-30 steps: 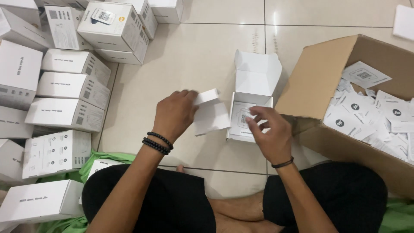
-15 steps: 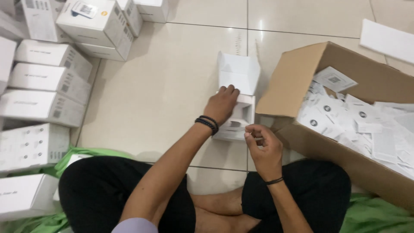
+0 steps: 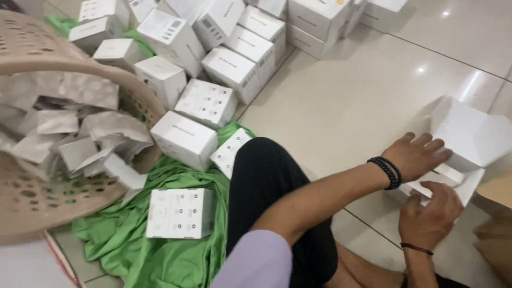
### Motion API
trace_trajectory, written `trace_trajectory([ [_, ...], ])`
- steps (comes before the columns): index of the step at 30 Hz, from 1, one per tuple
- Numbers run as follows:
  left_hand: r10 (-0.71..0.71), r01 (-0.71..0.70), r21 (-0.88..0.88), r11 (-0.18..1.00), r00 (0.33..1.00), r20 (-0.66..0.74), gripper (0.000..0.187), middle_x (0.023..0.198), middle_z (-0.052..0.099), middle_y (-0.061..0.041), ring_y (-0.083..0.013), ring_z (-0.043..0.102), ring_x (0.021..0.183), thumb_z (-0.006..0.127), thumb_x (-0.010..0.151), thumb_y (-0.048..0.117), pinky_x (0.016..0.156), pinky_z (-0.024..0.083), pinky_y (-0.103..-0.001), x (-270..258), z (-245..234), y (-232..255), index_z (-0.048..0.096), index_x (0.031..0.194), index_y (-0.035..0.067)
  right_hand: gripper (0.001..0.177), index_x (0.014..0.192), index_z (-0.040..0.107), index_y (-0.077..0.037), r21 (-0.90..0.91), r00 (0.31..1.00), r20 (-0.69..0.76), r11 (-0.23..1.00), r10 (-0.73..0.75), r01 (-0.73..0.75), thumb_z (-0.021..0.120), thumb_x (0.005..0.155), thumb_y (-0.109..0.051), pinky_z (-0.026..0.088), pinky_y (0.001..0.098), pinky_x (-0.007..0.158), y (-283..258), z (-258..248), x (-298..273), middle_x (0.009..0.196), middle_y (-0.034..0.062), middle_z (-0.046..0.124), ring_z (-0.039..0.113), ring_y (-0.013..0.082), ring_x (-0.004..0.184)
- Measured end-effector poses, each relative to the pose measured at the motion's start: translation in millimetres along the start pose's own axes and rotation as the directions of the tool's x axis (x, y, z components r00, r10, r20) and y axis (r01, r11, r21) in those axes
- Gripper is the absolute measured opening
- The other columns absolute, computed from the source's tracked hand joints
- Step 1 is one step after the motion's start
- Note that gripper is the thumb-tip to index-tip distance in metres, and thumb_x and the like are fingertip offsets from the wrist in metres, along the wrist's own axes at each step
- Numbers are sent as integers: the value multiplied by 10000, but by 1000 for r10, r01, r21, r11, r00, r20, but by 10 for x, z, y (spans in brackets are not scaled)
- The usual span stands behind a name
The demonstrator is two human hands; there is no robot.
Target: The person packages electronics manuals and labels into white boxes on the floor.
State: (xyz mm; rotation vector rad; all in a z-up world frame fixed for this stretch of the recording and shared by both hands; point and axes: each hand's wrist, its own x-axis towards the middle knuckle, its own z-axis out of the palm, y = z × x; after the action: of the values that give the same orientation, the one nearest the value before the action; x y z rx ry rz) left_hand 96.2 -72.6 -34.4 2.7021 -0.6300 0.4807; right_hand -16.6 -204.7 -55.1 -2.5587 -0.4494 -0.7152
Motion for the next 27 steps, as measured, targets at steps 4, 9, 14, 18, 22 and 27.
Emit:
trace_trajectory([
  [4,-138,116,104,988,963,232,247,1200,646,19,-201,589,1198,579,847,330,948,503,-425,-835,-1851,-420,717,1042,269,161,1151,612,-30,210,994,-12,971,-113,113,653,1004,22,430,422,1094,-1330,-401,512,1219,129,630,568,318,1226],
  [9,-581,688,-193,700,391,-714,264,1229,598,-135,-319,567,1242,725,888,87,1051,477,-427,-2910,-3150,-1145,662,1142,53,182,1063,682,-56,749,905,2,600,-425,280,706,902,26,557,379,955,-2967,-716,806,1099,87,708,685,279,1111],
  [14,-501,980,-63,189,41,-865,641,1346,474,-253,-429,426,1286,836,880,246,1060,347,-554,-5467,-2916,-1783,505,1363,-14,167,995,706,-50,861,828,124,474,-547,185,723,842,15,566,367,867,-3420,-577,579,997,85,722,709,274,1024],
  [18,-730,812,-570,126,-313,-608,357,729,550,-66,-193,457,656,662,1075,215,649,395,-370,-5650,-3108,-1766,586,833,-37,174,1017,716,-48,860,758,258,500,-599,102,750,846,-43,567,351,823,-3495,-599,567,1010,87,733,717,275,1000],
  [22,-761,541,-723,429,-214,-612,355,757,497,43,-48,382,695,651,1117,203,607,324,-269,-4272,-3511,-833,609,853,-30,299,1143,677,-55,866,748,259,490,-611,101,760,864,-123,548,374,911,-3606,-656,791,1135,112,714,682,304,1098],
  [27,-939,220,-913,343,120,-324,304,880,646,10,-39,536,774,685,1011,248,683,467,-230,-3270,-3220,-334,696,1092,-45,1124,1601,240,39,901,737,273,432,-619,29,866,792,-427,422,443,1141,-3656,-580,1053,1520,325,482,506,442,1407],
])
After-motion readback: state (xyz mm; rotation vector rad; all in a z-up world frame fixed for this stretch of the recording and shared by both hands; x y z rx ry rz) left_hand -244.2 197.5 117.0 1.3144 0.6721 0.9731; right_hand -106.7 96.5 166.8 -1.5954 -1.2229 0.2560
